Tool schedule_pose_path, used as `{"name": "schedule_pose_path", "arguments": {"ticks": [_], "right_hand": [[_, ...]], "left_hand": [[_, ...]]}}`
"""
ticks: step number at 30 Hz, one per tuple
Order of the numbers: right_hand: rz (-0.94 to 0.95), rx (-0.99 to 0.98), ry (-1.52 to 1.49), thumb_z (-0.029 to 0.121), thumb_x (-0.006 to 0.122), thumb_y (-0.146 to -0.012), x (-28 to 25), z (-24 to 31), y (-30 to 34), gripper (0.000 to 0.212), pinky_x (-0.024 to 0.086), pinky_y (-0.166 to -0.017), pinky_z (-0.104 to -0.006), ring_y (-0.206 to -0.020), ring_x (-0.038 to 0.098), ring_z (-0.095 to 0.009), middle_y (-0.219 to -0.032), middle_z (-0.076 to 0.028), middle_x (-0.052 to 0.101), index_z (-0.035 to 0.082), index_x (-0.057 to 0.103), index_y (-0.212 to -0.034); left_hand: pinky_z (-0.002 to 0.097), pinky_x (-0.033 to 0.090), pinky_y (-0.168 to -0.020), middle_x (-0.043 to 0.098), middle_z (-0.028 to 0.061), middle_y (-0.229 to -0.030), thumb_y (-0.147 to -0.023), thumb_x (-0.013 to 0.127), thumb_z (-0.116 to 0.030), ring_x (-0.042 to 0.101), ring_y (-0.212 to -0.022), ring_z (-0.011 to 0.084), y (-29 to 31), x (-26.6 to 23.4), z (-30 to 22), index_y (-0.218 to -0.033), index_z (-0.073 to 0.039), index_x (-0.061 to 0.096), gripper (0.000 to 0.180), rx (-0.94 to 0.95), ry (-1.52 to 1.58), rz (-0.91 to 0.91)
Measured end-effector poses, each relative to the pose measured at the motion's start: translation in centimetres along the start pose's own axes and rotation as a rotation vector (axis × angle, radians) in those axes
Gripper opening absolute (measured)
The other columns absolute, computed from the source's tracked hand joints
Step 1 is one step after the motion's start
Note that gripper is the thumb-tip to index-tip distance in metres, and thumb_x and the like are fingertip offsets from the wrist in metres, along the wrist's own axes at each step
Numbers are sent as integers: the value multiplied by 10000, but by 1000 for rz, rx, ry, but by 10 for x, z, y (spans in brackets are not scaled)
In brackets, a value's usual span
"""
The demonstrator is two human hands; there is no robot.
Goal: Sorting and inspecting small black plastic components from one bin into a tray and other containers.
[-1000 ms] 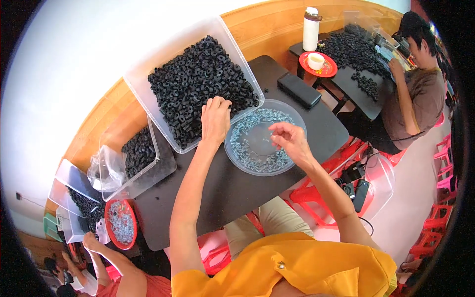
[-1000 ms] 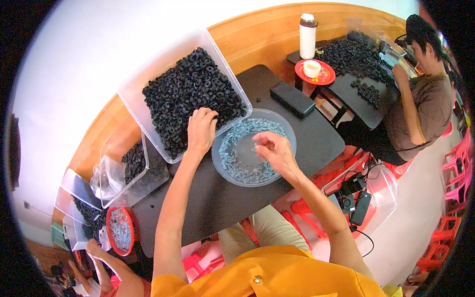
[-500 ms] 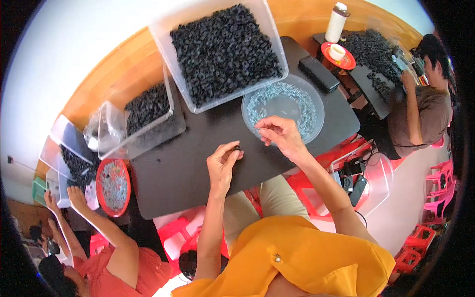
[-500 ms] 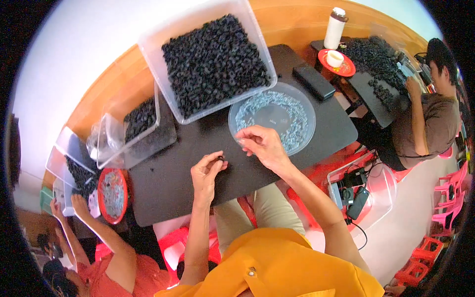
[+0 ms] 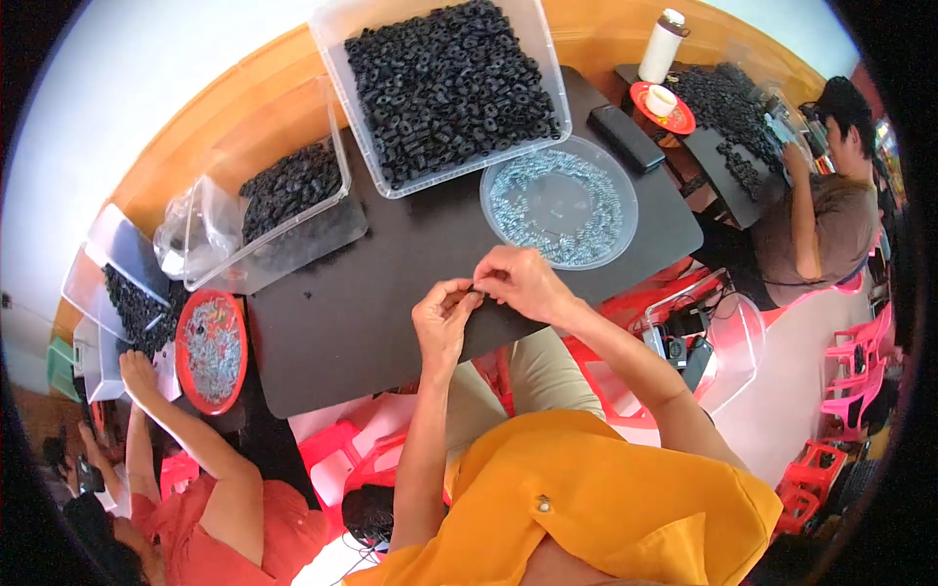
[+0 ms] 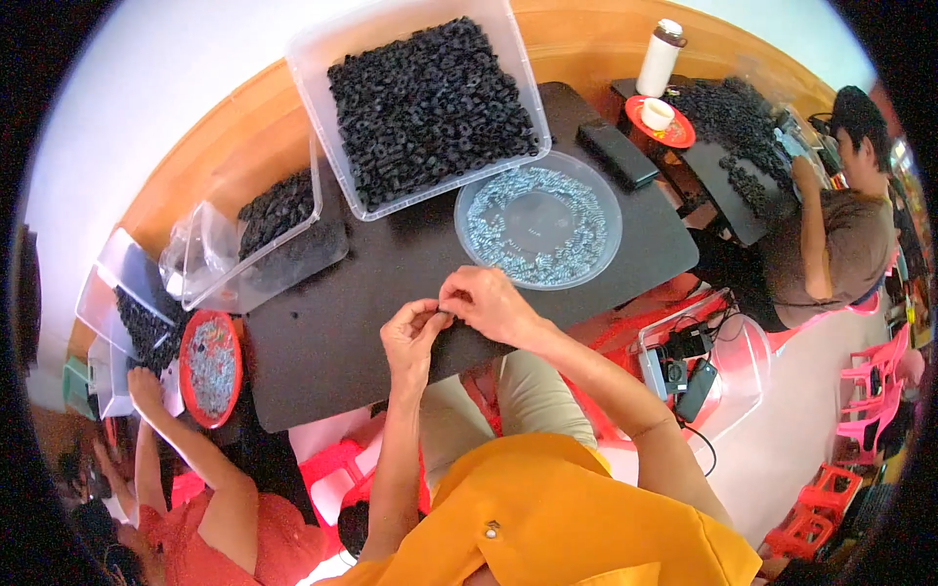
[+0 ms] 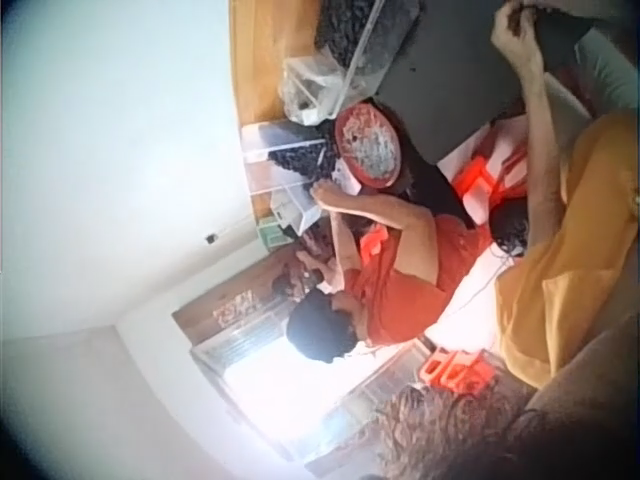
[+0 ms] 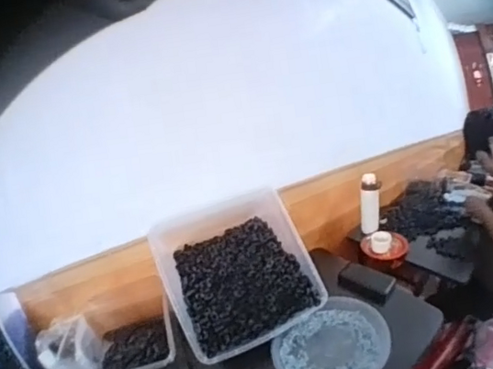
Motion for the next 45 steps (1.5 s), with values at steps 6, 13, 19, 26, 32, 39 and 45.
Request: {"name": "schedule_pose_path", "arguments": {"ticks": [6, 13, 19, 26, 32, 39, 45], "right_hand": [[44, 131, -83, 34, 663, -740, -4, 12, -6, 105, 443, -470, -269, -517, 571, -123, -621, -82, 575, -27, 578, -746], [-86, -188, 143, 143, 674, -727, -2, 9, -1, 137, 469, -569, -356, -639, 584, -287, -705, -113, 562, 23, 622, -768], [-508, -160, 517, 131, 624, -757, -64, -24, -73, 79, 472, -566, -418, -651, 590, -330, -740, -111, 574, 87, 636, -821], [-526, -115, 865, 129, 613, -756, -84, -55, -124, 74, 455, -555, -431, -653, 587, -329, -733, -87, 567, 102, 641, -820], [-534, -163, 870, 94, 621, -680, -83, -51, -137, 59, 476, -545, -439, -627, 603, -344, -671, -146, 594, 50, 585, -664], [-446, -132, 968, 71, 623, -627, -88, -54, -150, 39, 481, -556, -437, -612, 607, -355, -613, -186, 585, 43, 600, -613], [-349, -73, 979, 137, 654, -665, -95, -55, -147, 119, 484, -607, -435, -666, 607, -346, -670, -180, 606, 88, 672, -771]], "left_hand": [[240, 512, -715, 632, 72, -825, -810, 589, 51, 614, -737, 127, 1, 0, -4, -923, 54, 606, 115, 16, -29, 8], [258, 528, -710, 626, 77, -846, -817, 591, 40, 623, -741, 145, 0, -1, -3, -935, 49, 600, 119, 9, 66, -1], [257, 531, -716, 622, 75, -852, -812, 592, 50, 630, -763, 152, 5, 1, -10, -935, 48, 603, 124, -5, 132, -21], [272, 542, -713, 622, 83, -856, -813, 592, 42, 633, -760, 161, 3, -1, -4, -946, 44, 603, 134, -7, 132, -22], [271, 543, -710, 623, 83, -852, -810, 596, 43, 635, -760, 163, 1, -3, 0, -947, 43, 606, 138, 6, 165, 0], [267, 542, -706, 626, 77, -850, -811, 597, 39, 633, -759, 155, 0, -3, -1, -942, 39, 610, 132, 7, 144, -4], [257, 535, -714, 616, 66, -854, -811, 592, 55, 622, -773, 138, 3, -2, -2, -954, 45, 607, 144, 1, 158, 7]]}}
Point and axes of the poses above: each hand's wrist, its own y-axis away from the middle knuckle, its own x-axis out of the palm, z = x × y, the point moved 1 cm from there along -y, towards the middle knuckle
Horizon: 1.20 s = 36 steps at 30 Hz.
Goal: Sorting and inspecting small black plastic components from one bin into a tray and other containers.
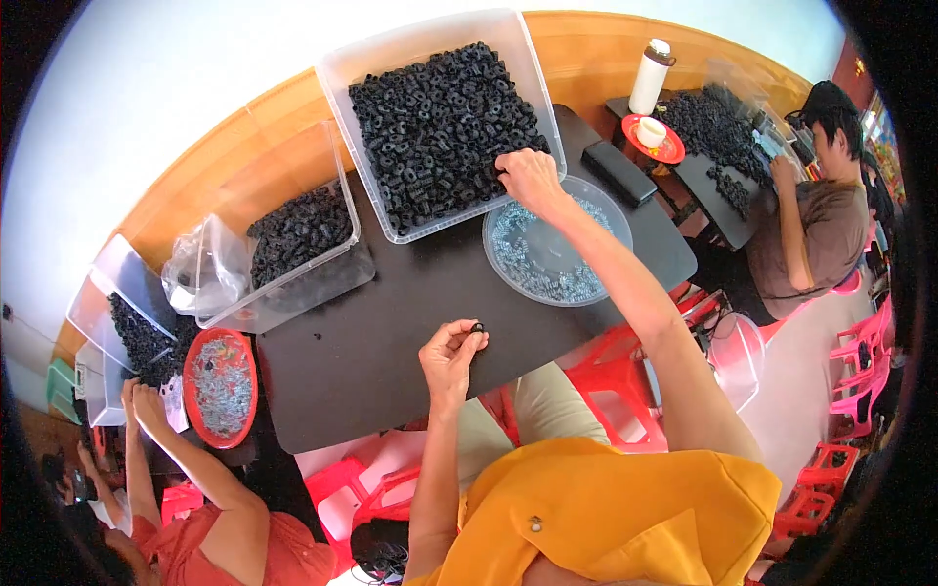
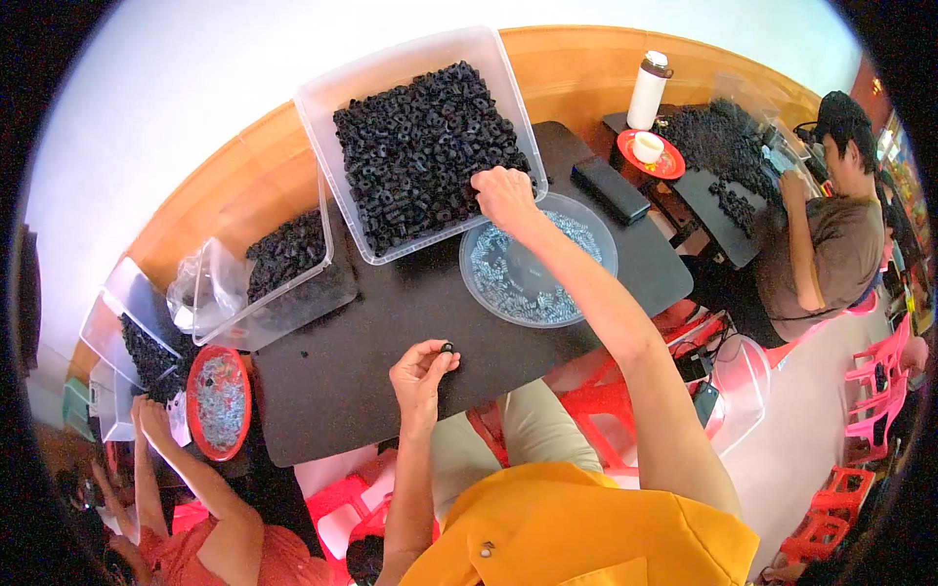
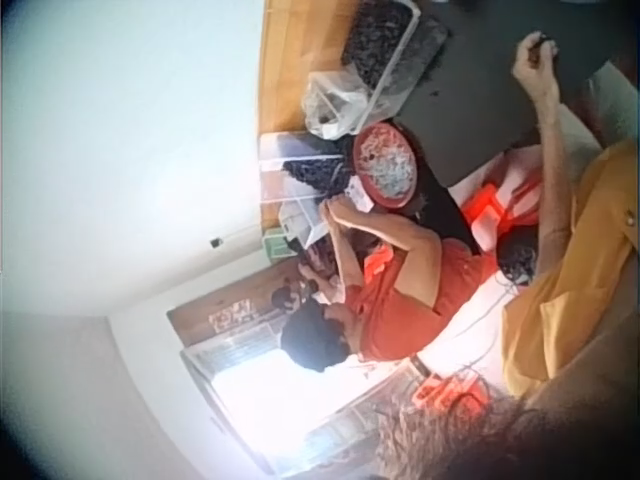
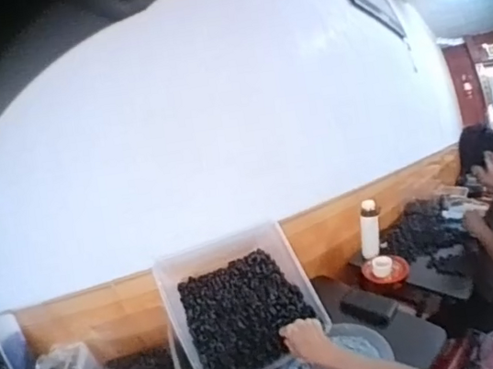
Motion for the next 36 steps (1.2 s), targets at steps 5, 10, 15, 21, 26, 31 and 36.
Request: {"name": "schedule_pose_path", "arguments": {"ticks": [5, 10, 15, 21, 26, 31, 36], "right_hand": [[-134, 249, -742, 62, 614, -706, -16, 0, 7, 81, 501, -546, -331, -576, 616, -207, -664, -113, 624, 66, 648, -779], [189, 530, -1476, 97, 628, -792, -37, 4, 53, 106, 529, -612, -267, -617, 592, -121, -715, -35, 603, 21, 625, -865], [378, 412, -1458, 109, 646, -795, -52, 45, 116, 146, 530, -636, -270, -650, 615, -121, -747, -62, 637, -12, 652, -877], [527, 433, -1442, 34, 619, -811, -49, 82, 151, 130, 538, -615, -236, -632, 624, -119, -758, -79, 650, -27, 661, -917], [520, 372, -1400, 26, 604, -822, -42, 85, 155, 128, 533, -623, -231, -656, 625, -115, -760, -70, 643, -25, 659, -926], [550, 358, -1325, 18, 596, -824, -50, 90, 153, 115, 525, -628, -225, -667, 620, -110, -757, -65, 634, -32, 656, -908], [474, 256, -1156, -6, 596, -803, -50, 93, 152, 97, 509, -599, -230, -654, 618, -112, -747, -75, 628, -35, 647, -881]], "left_hand": [[251, 529, -709, 620, 66, -847, -811, 590, 52, 614, -755, 126, 2, 1, -1, -950, 42, 605, 140, -1, 11, 4], [247, 525, -708, 621, 60, -842, -809, 593, 47, 612, -751, 121, 0, 0, -2, -946, 37, 606, 137, -8, -1, -3], [251, 522, -691, 623, 52, -855, -824, 584, 27, 618, -745, 130, -2, -1, -4, -951, 22, 613, 131, 43, -2, 3], [245, 523, -700, 625, 53, -856, -819, 600, 22, 615, -753, 117, -2, -2, -2, -959, 21, 620, 141, 37, 33, 20], [242, 521, -704, 627, 55, -855, -813, 598, 41, 616, -751, 117, -1, -2, 0, -957, 25, 625, 147, 46, 34, 29], [232, 514, -702, 618, 52, -867, -805, 597, 60, 615, -754, 120, 0, -3, 1, -958, 30, 629, 159, 37, 28, 36], [231, 512, -698, 623, 58, -866, -801, 596, 68, 618, -752, 121, -2, -6, 5, -955, 33, 629, 160, 80, -16, 39]]}}
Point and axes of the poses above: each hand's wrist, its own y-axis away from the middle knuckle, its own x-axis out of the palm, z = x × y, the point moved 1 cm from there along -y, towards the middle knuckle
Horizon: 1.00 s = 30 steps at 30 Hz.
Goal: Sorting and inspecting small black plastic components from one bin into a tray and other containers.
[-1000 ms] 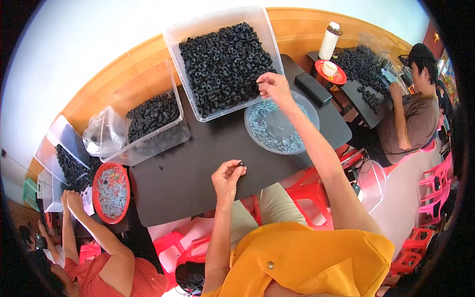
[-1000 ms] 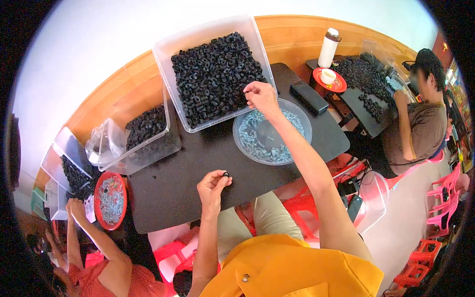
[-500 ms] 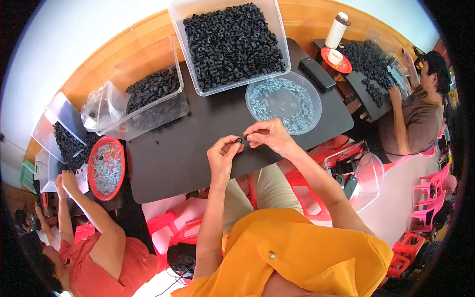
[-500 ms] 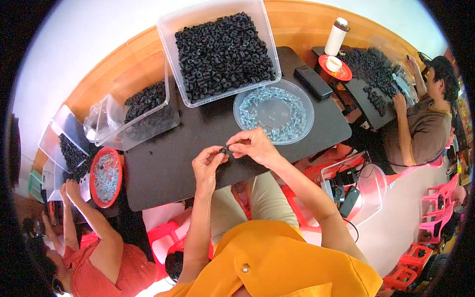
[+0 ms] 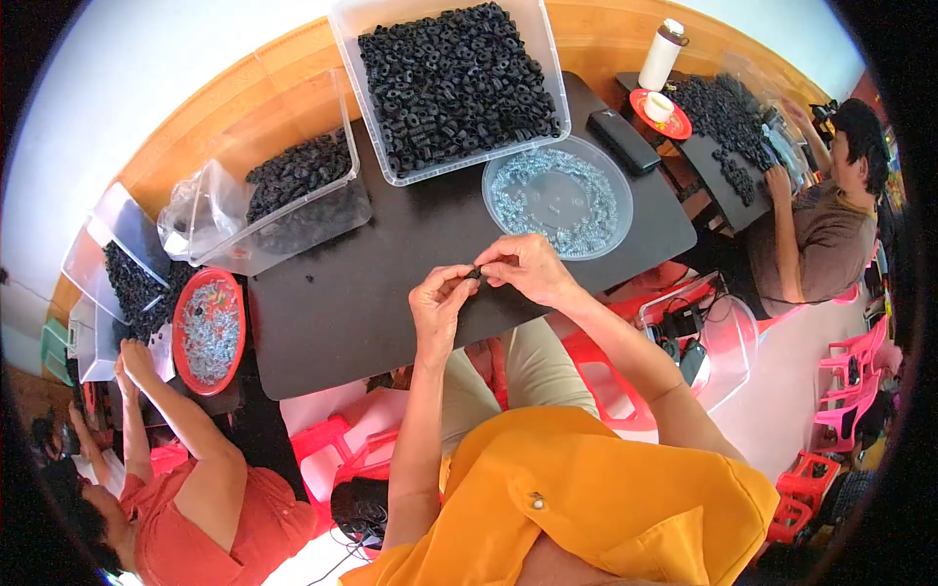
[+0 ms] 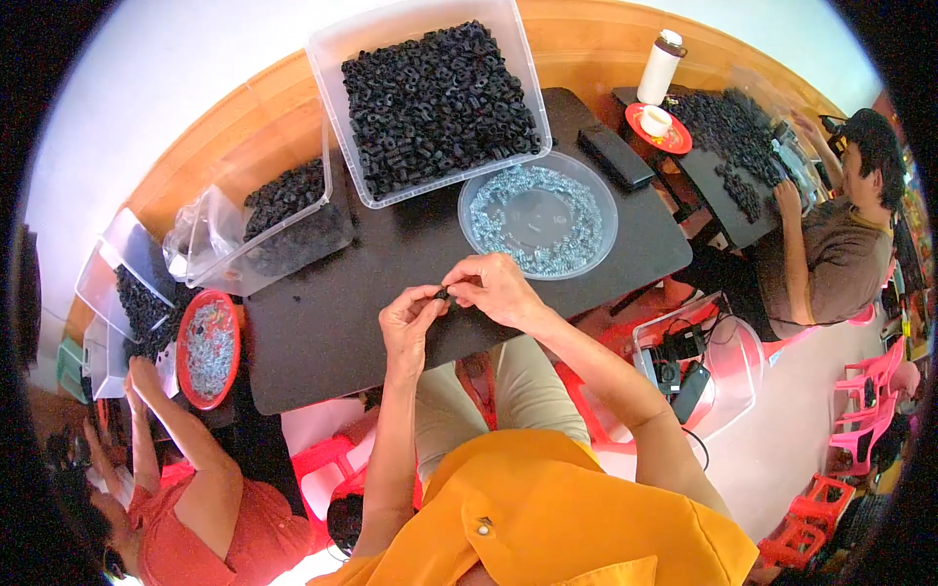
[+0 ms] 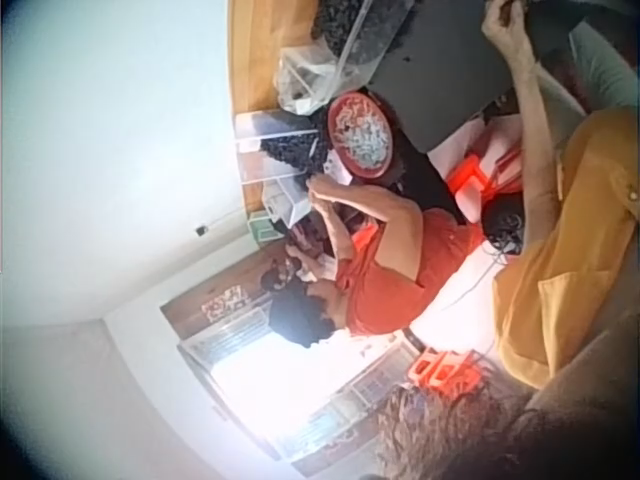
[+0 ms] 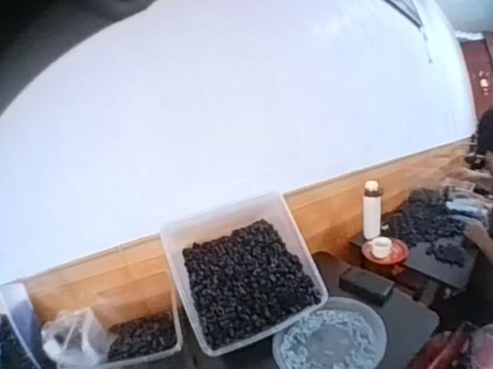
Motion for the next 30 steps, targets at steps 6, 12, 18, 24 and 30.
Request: {"name": "schedule_pose_path", "arguments": {"ticks": [6, 12, 18, 24, 30], "right_hand": [[-31, -115, 191, -29, 586, -787, 1, 3, 1, 81, 504, -582, -248, -644, 632, -146, -749, -110, 613, -46, 625, -857], [-31, -107, 235, -34, 577, -781, 2, 1, 2, 70, 499, -562, -257, -616, 631, -148, -722, -112, 618, -50, 608, -842], [-118, -196, 355, -30, 565, -748, 10, -2, 3, 55, 469, -528, -300, -588, 624, -201, -654, -144, 597, -44, 580, -800], [-164, -260, 435, -51, 536, -709, 18, 0, 0, 46, 453, -552, -371, -605, 587, -328, -666, -186, 584, -48, 551, -753], [-149, -338, 519, -64, 526, -690, 21, -10, -3, 133, 455, -600, -406, -700, 572, -369, -735, -183, 554, -38, 541, -820]], "left_hand": [[233, 513, -682, 641, 76, -821, -785, 610, 75, 620, -725, 115, -1, 5, -5, -923, 43, 626, 142, -55, -36, -48], [226, 502, -651, 645, 66, -774, -779, 626, 57, 610, -689, 111, 2, 4, -4, -911, 38, 622, 133, -59, -38, -27], [205, 481, -632, 634, 45, -756, -785, 632, 36, 580, -654, 83, 2, 3, -2, -903, 36, 620, 119, -49, -66, -15], [218, 479, -623, 614, 39, -735, -796, 626, 22, 578, -660, 89, 1, 5, -1, -864, 28, 592, 77, -25, -146, -48], [225, 484, -619, 605, 39, -735, -802, 621, 19, 576, -657, 87, 2, 9, -4, -813, 20, 568, 54, 0, -279, -78]]}}
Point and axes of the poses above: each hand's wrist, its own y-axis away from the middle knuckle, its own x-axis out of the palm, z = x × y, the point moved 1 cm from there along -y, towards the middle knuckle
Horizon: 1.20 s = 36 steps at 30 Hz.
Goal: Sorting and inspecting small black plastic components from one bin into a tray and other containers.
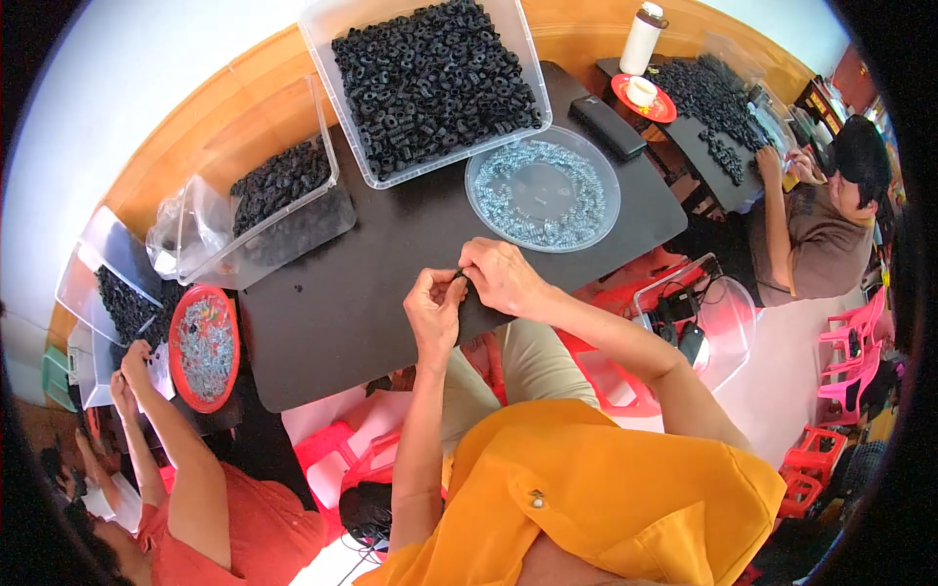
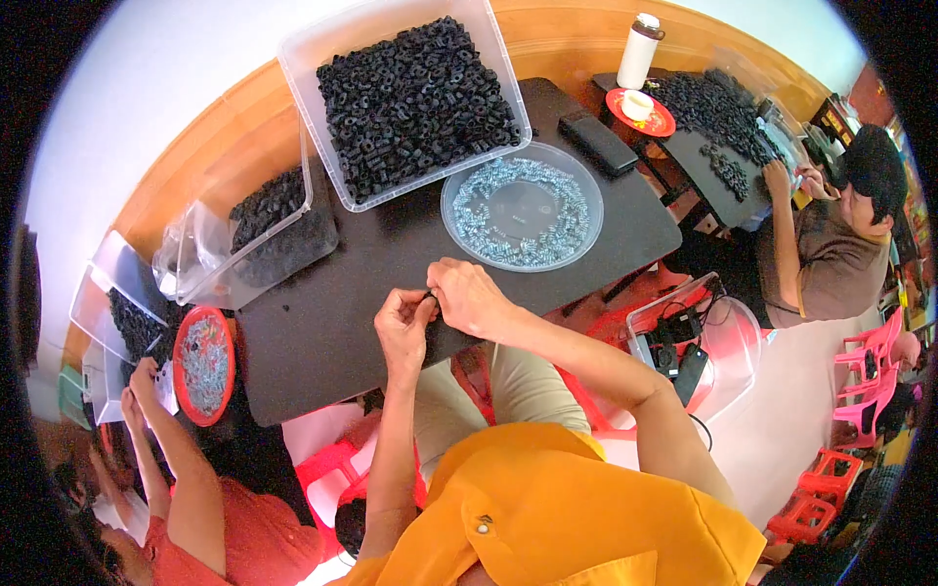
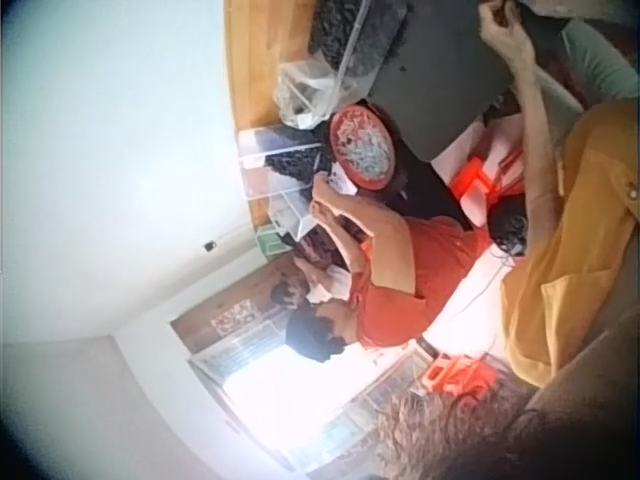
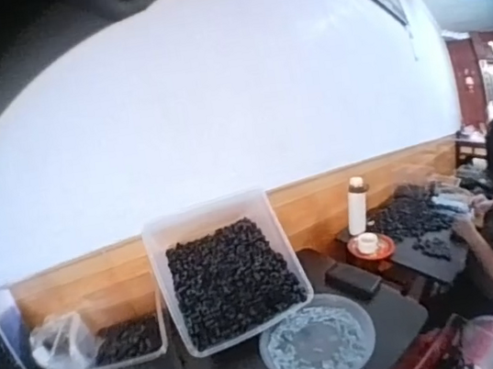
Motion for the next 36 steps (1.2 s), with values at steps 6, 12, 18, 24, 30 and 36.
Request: {"name": "schedule_pose_path", "arguments": {"ticks": [6, 12, 18, 24, 30, 36], "right_hand": [[-87, -6, 0, -68, 563, -670, 12, 10, 16, 304, 467, -631, -408, -732, 553, -360, -877, -174, 507, -35, 495, -965], [-195, -26, 128, -58, 605, -646, 21, 7, 17, 386, 473, -660, -399, -805, 543, -338, -889, -158, 494, -25, 490, -1013], [-200, -36, 187, -60, 588, -647, 25, 11, 13, 369, 477, -664, -390, -814, 538, -328, -888, -153, 496, -39, 503, -1005], [-173, -64, 256, -45, 575, -636, 25, 16, 9, 335, 481, -639, -378, -783, 535, -312, -860, -149, 496, -50, 517, -965], [-167, -106, 271, -41, 571, -628, 29, 17, 9, 308, 482, -591, -374, -750, 533, -302, -826, -138, 497, -42, 524, -933], [-177, -121, 251, -7, 605, -643, 26, 21, 9, 355, 490, -595, -361, -795, 552, -277, -870, -112, 522, -1, 541, -992]], "left_hand": [[216, 465, -597, 599, 26, -729, -795, 626, 19, 554, -639, 73, -2, 5, 1, -804, 20, 572, 54, 35, -25, -81], [207, 449, -585, 599, 22, -712, -776, 642, 17, 537, -634, 64, -5, 11, 2, -769, 24, 586, 57, 56, -46, -158], [208, 450, -580, 598, 25, -703, -766, 652, 18, 536, -628, 65, -6, 10, 1, -761, 32, 587, 66, 14, 27, -196], [208, 439, -582, 589, 17, -701, -775, 653, 7, 523, -629, 63, -7, 7, 5, -762, 31, 585, 74, 4, 93, -203], [205, 434, -592, 583, 10, -709, -779, 652, 3, 517, -637, 60, -6, 5, 0, -761, 21, 578, 78, -25, 177, -195], [210, 455, -600, 593, 27, -754, -815, 604, -4, 549, -663, 81, -7, -8, 3, -817, -3, 578, 27, -51, 227, -104]]}}
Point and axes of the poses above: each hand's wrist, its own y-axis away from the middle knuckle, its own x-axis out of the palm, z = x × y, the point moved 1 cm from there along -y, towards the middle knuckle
